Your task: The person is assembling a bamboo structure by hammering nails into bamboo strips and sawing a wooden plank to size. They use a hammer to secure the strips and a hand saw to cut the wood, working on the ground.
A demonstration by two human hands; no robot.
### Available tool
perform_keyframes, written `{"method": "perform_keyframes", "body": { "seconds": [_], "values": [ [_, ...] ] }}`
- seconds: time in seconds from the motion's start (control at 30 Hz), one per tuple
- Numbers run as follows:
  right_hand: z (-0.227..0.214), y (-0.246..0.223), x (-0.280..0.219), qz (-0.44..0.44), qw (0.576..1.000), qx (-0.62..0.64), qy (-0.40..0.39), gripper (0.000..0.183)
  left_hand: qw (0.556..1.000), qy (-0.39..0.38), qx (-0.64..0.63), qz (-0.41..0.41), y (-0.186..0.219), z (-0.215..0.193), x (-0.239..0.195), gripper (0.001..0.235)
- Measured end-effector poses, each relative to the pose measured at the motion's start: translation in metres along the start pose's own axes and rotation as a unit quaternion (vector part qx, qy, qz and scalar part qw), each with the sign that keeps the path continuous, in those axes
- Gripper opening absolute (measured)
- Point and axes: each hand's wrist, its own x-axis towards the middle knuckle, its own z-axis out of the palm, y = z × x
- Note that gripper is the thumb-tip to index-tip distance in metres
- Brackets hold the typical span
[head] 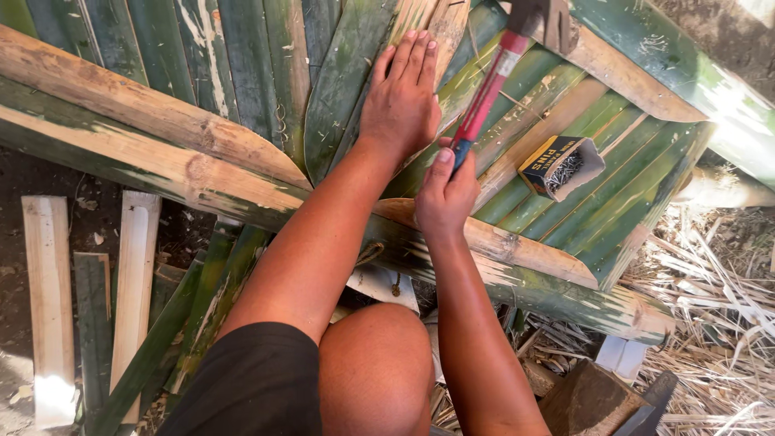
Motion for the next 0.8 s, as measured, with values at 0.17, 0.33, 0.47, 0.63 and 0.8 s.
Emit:
{"method": "perform_keyframes", "body": {
  "seconds": [0.17,0.33,0.47,0.63,0.8],
  "values": [
    [-0.006,-0.018,0.014,0.123,0.992,-0.006,-0.024,0.033,1.0,-0.003,-0.005,-0.002,0.0,-0.004,-0.002,0.071],
    [-0.012,-0.032,-0.002,-0.028,0.979,0.197,0.032,0.032,1.0,0.003,-0.009,0.003,-0.001,-0.006,0.001,0.072],
    [-0.003,-0.025,0.009,0.14,0.988,0.061,-0.004,0.033,1.0,-0.011,0.006,-0.003,0.0,-0.006,0.003,0.074],
    [-0.006,-0.019,0.013,0.044,0.978,0.2,0.041,0.033,1.0,-0.017,0.011,-0.005,0.001,-0.008,0.008,0.075],
    [0.003,-0.005,0.002,0.04,0.982,0.184,0.012,0.033,1.0,-0.017,0.014,0.001,-0.001,-0.005,0.003,0.075]
  ]
}}
